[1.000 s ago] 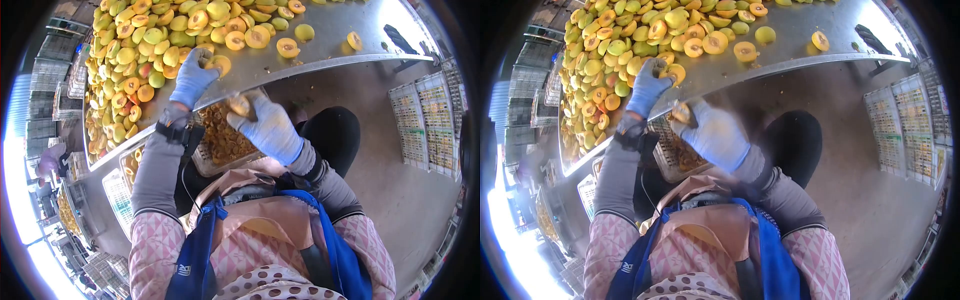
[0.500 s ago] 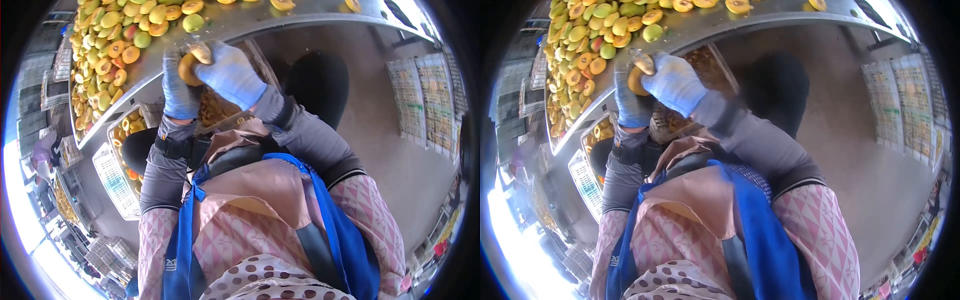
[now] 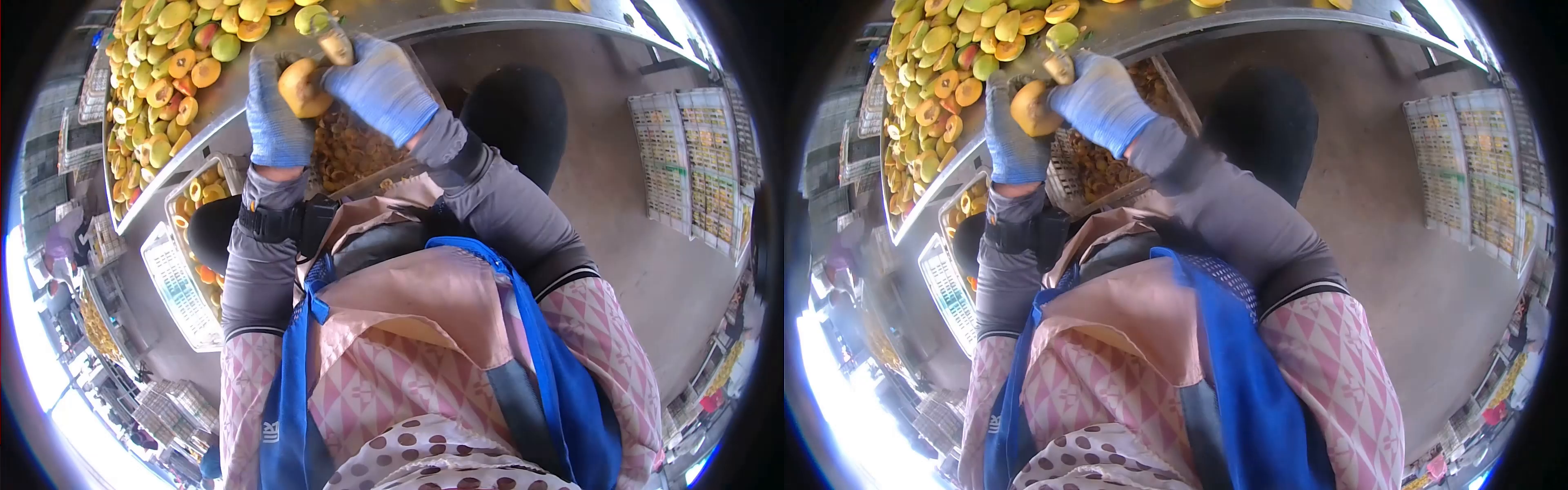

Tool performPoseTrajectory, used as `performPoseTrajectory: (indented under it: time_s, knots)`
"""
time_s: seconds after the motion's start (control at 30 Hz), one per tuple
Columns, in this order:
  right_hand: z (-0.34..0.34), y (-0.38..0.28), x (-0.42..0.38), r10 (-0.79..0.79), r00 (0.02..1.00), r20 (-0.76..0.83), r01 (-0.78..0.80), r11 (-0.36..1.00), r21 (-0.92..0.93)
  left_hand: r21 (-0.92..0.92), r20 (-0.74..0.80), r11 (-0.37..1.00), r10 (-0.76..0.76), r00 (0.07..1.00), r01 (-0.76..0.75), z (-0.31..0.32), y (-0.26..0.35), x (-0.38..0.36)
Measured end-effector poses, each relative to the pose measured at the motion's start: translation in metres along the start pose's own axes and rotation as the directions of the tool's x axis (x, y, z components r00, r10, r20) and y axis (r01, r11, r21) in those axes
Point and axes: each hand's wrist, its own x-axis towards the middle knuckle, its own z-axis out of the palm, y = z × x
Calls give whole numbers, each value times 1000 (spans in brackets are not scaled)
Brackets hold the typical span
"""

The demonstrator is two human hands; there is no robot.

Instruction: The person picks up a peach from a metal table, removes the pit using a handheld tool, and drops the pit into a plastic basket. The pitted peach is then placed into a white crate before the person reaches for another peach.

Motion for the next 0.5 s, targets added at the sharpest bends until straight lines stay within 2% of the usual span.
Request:
performPoseTrajectory:
  time_s: [0.03, 0.07, 0.1, 0.13, 0.17, 0.2, 0.23, 0.27, 0.3, 0.33, 0.37, 0.4, 0.43, 0.47, 0.5]
  knots:
    - [-6, -8, 0, 137, 990, 46, -140, 987, 77, -133, 10, 988, -80, 997, 81, 4, -5, -1]
    - [-14, -19, 0, 268, 958, 103, -280, 949, 142, -147, -30, 983, -114, 993, 108, 3, 0, 3]
    - [-18, -24, 0, 390, 906, 166, -418, 888, 192, 26, -34, 1000, 16, 999, -15, -1, 8, 9]
    - [-15, -16, -3, 218, 972, 86, -231, 951, 206, 198, -11, 971, 140, 990, -135, -6, 16, 14]
    - [-14, -11, -2, 211, 974, 79, -224, 948, 228, 362, 36, 898, 254, 967, -250, -9, 19, 14]
    - [-13, -6, 0, 203, 976, 72, -215, 944, 251, 176, -43, 974, 149, 988, -139, -4, 13, 12]
    - [-12, -1, 1, 195, 979, 64, -205, 939, 276, 225, 16, 959, 173, 985, -172, 3, -4, 15]
    - [-11, 3, 0, 93, 995, 31, -98, 938, 333, 268, 80, 940, 195, 978, -210, 10, -27, 20]
    - [-13, 1, -1, 52, 999, 7, -52, 975, 214, -136, 50, 989, 71, 996, -64, 15, -25, 15]
    - [-16, -3, -2, 4, 1000, -14, -3, 996, 94, -527, 19, 848, -54, 998, 56, 21, -23, 11]
    - [-13, -7, -3, -48, 998, -30, 47, 999, -20, -735, 26, 650, -260, 965, 194, 23, -9, 8]
    - [-7, -10, -7, -125, 992, 6, 125, 988, -86, -883, 83, 383, -442, 893, 272, 23, 3, 8]
    - [-1, -12, -13, -199, 979, 44, 204, 967, -151, -956, 189, 74, -581, 791, 283, 21, 6, 9]
    - [8, -14, -21, -205, 977, 59, 213, 942, -258, -986, 154, -9, -458, 876, 169, 44, -68, 1]
    - [9, -14, -24, -168, 982, 86, 184, 956, -228, -980, 122, 72, -512, 850, 184, 35, -57, 6]
